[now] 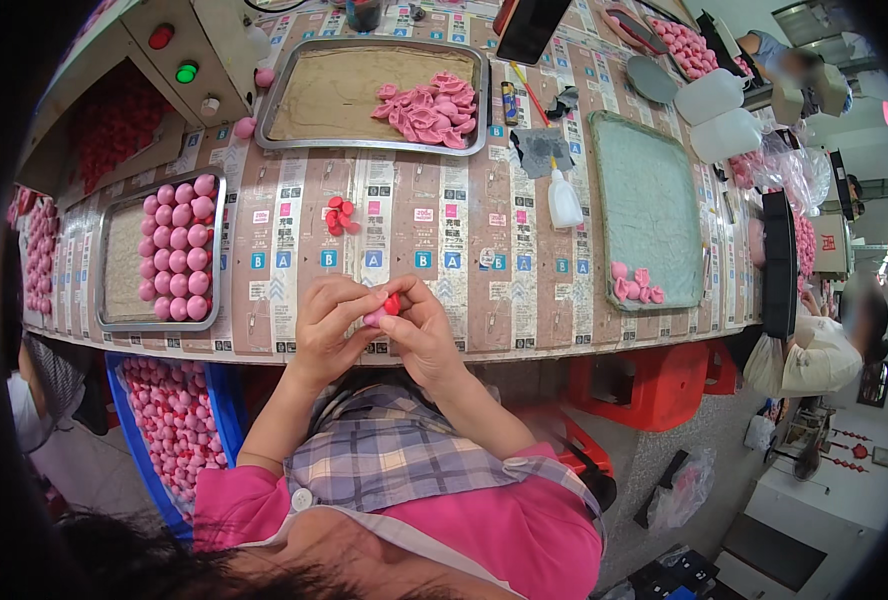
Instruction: The person assembles small toy figures by applying glue from a bottle and attaching plastic parts onto pink spheres by hand.
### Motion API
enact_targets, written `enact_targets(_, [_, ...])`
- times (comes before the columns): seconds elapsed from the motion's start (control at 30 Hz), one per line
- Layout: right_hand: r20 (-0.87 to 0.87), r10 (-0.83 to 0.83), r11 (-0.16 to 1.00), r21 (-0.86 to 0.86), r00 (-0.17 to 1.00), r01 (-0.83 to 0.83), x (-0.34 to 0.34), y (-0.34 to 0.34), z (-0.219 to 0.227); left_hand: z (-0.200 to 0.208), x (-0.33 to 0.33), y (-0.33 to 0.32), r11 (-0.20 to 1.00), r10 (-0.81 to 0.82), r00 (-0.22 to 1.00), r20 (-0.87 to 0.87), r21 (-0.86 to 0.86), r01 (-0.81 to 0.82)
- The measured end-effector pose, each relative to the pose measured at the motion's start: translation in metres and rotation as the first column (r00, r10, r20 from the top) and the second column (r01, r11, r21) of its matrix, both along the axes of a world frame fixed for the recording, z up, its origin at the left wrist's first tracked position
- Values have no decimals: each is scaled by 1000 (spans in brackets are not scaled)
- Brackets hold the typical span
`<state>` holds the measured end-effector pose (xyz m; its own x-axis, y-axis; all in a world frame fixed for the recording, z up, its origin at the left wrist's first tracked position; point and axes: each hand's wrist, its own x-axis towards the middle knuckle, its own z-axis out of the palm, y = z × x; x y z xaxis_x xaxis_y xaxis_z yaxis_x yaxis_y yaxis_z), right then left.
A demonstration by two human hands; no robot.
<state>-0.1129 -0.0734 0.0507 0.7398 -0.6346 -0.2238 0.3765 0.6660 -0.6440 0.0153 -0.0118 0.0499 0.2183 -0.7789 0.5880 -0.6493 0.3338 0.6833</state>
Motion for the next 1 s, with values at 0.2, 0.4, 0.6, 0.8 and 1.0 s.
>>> enact_targets(0.2, [-3, -5, 1000, 5, 1000, 5, 0, 0, 2, 1, 0, -1, 1000, 4, 1000, 11, -11, -3])
enact_targets(0.4, [-3, -10, 1000, 3, 1000, 10, 2, 1, 5, 2, 1, -1, 1000, -7, 1000, 6, -12, 7])
enact_targets(0.6, [7, -13, 1000, 0, 1000, 13, 2, 1, 3, 1, 1, -1, 1000, -13, 1000, -21, -1, 13])
enact_targets(0.8, [0, -13, 1000, 4, 1000, 13, 1, 2, 3, 1, 2, -1, 999, -34, 998, -60, 19, 35])
enact_targets(1.0, [-15, -17, 1000, 0, 1000, 17, 2, 2, 4, 2, 2, 0, 997, -53, 993, -101, 46, 58])
